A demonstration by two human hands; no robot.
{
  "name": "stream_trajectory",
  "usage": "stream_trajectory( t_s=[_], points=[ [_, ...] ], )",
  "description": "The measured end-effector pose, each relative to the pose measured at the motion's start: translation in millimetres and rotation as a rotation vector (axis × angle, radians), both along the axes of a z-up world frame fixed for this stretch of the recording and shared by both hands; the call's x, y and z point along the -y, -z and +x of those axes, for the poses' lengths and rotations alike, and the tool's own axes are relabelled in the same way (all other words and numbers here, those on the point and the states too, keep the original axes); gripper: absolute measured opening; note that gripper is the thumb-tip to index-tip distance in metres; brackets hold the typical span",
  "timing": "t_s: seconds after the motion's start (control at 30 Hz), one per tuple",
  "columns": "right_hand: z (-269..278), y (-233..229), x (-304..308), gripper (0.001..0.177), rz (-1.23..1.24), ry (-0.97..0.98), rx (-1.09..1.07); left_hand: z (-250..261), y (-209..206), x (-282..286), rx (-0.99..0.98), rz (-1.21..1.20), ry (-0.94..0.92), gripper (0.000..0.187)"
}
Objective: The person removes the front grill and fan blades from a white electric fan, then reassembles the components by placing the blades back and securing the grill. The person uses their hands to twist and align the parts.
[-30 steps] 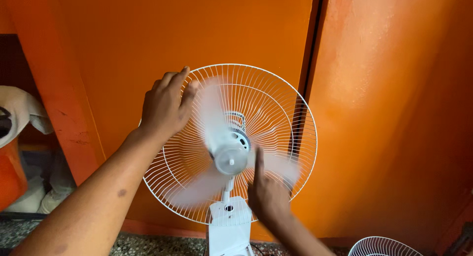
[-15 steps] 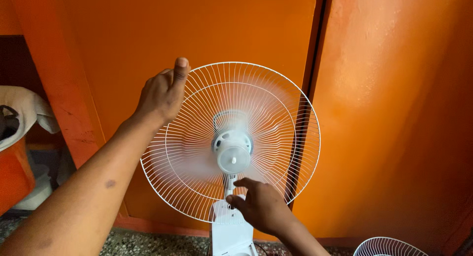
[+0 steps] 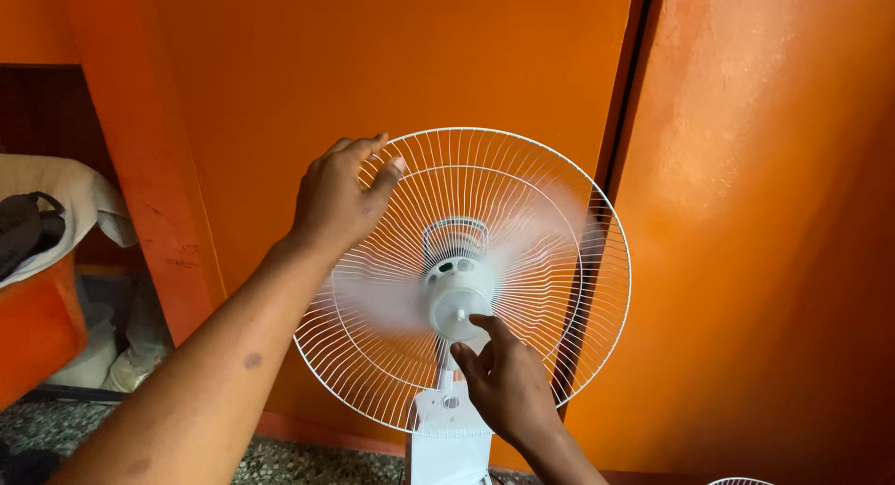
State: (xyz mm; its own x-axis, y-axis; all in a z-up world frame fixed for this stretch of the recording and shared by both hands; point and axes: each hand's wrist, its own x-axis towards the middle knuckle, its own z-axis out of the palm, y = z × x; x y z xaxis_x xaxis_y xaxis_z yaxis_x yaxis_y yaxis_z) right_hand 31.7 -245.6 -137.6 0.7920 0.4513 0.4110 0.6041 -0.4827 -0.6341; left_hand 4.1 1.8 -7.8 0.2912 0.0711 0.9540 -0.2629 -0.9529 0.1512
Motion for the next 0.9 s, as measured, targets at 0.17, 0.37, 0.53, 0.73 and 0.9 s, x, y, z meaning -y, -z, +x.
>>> stream_trajectory(
  t_s=[0.17, 0.37, 0.53, 0.73, 0.9],
  points=[
    [5, 2, -9, 0.036, 0.068, 0.021, 0.04, 2, 3, 2, -0.026, -0.033, -0.033, 0.046],
    [5, 1, -15, 0.054, 0.056, 0.023, 0.199, 0, 3, 4, -0.047, -0.073, -0.044, 0.048],
    [3, 2, -19, 0.076, 0.022, -0.01, 0.2, 2, 5, 3, -0.021, -0.076, -0.027, 0.046],
    [6, 2, -14, 0.079, 0.045, 0.02, 0.148, 5, 3, 3, 0.003, -0.069, -0.035, 0.045],
    [7, 2, -10, 0.078, 0.075, -0.024, 0.215, 4, 5, 5, -0.005, -0.079, -0.056, 0.044]
  ],
)
